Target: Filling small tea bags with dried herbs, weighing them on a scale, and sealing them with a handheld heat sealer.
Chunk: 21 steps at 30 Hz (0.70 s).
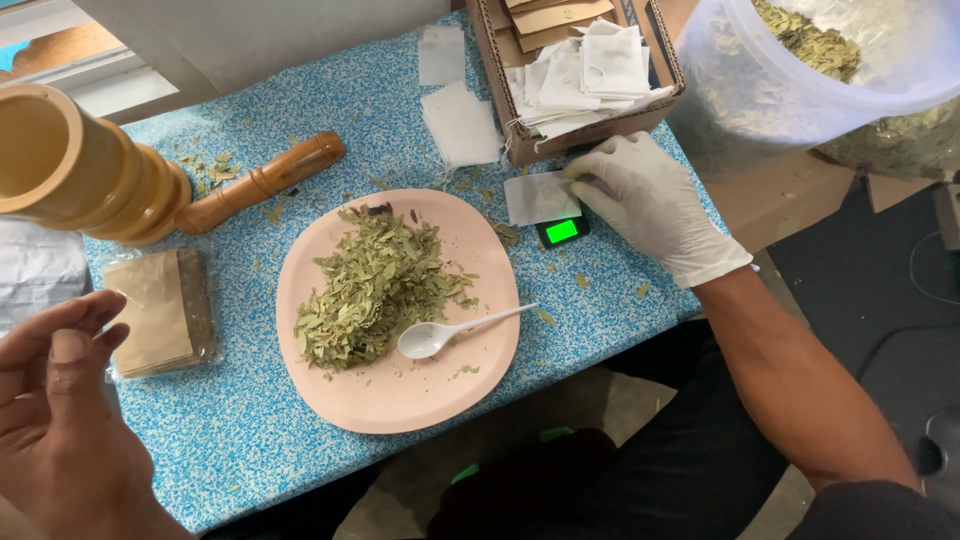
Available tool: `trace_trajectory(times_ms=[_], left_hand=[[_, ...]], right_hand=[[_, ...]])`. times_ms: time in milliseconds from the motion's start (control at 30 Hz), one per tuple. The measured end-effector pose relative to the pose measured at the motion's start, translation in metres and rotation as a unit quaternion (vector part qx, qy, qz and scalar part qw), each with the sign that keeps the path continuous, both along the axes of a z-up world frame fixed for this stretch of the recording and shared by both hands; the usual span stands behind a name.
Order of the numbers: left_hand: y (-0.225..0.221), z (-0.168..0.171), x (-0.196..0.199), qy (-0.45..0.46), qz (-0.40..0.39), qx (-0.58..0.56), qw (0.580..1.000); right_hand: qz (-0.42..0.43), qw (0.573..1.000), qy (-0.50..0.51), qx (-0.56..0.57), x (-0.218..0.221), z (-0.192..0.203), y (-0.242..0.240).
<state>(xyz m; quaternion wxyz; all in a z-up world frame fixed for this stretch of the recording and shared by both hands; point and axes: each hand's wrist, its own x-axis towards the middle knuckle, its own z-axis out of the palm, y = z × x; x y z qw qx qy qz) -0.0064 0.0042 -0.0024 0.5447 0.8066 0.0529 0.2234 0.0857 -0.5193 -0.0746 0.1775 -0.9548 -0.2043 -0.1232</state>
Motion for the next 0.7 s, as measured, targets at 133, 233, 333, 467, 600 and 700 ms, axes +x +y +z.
trace_trajectory(times_ms=[133,233,333,467,600,700], left_hand=[[0.003,-0.006,0.002,-0.013,-0.006,0.003,1.0],[0.001,-0.005,0.001,-0.027,-0.023,0.019,0.999],[-0.003,-0.003,0.002,-0.04,-0.022,0.009,0.999],[-0.006,0.001,0.003,-0.048,-0.018,0.019,0.999],[-0.001,-0.004,0.004,-0.047,-0.017,0.0,0.999],[0.002,-0.007,0.004,-0.052,-0.021,0.005,0.998]], right_hand=[[0.013,1.0,0.014,-0.008,-0.002,0.007,0.01],[0.015,0.999,-0.019,-0.035,-0.002,-0.002,0.013],[0.012,0.998,-0.026,-0.055,0.003,-0.006,0.014],[0.022,0.998,-0.049,-0.045,0.003,-0.009,0.016],[-0.091,0.992,0.082,0.009,0.001,0.005,0.018],[-0.117,0.962,0.163,0.184,-0.008,0.041,0.017]])
